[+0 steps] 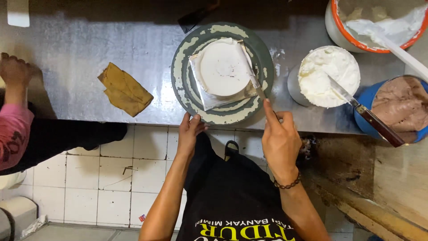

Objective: Apply white frosting to a chocolate cake and smooth it using a spatula on a turntable.

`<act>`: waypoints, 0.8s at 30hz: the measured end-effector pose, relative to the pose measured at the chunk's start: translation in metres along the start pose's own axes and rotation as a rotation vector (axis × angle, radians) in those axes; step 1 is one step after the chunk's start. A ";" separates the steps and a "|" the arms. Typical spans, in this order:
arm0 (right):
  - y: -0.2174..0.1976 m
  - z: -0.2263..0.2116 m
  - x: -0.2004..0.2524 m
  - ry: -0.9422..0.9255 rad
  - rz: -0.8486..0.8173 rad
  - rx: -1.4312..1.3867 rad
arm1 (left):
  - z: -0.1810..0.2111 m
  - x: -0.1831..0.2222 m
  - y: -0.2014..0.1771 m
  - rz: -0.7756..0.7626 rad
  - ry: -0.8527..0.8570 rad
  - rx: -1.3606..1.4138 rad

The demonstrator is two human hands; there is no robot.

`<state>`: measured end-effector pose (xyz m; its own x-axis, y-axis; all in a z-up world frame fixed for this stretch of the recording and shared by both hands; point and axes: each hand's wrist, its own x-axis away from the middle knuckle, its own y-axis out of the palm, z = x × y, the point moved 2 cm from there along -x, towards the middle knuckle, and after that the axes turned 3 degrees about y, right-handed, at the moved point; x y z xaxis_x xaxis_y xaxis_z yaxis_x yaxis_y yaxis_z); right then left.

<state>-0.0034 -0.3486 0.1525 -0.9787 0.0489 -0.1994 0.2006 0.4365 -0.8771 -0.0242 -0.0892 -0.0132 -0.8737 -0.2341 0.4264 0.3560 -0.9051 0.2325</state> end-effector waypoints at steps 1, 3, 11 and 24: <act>-0.001 0.001 0.001 0.009 -0.046 -0.065 | 0.001 0.001 0.000 0.007 -0.005 -0.011; -0.003 0.012 0.001 0.018 -0.090 -0.130 | 0.005 0.004 0.001 0.012 -0.008 -0.021; -0.022 0.113 0.027 0.149 0.154 -0.080 | -0.005 0.021 0.000 0.020 -0.074 0.011; -0.076 0.126 0.143 0.287 0.041 0.469 | 0.040 0.011 0.002 0.143 0.074 -0.007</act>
<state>-0.1530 -0.4881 0.1353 -0.9293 0.3288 -0.1684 0.1731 -0.0152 -0.9848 -0.0197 -0.0790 0.0271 -0.8364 -0.3860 0.3890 0.4763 -0.8632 0.1675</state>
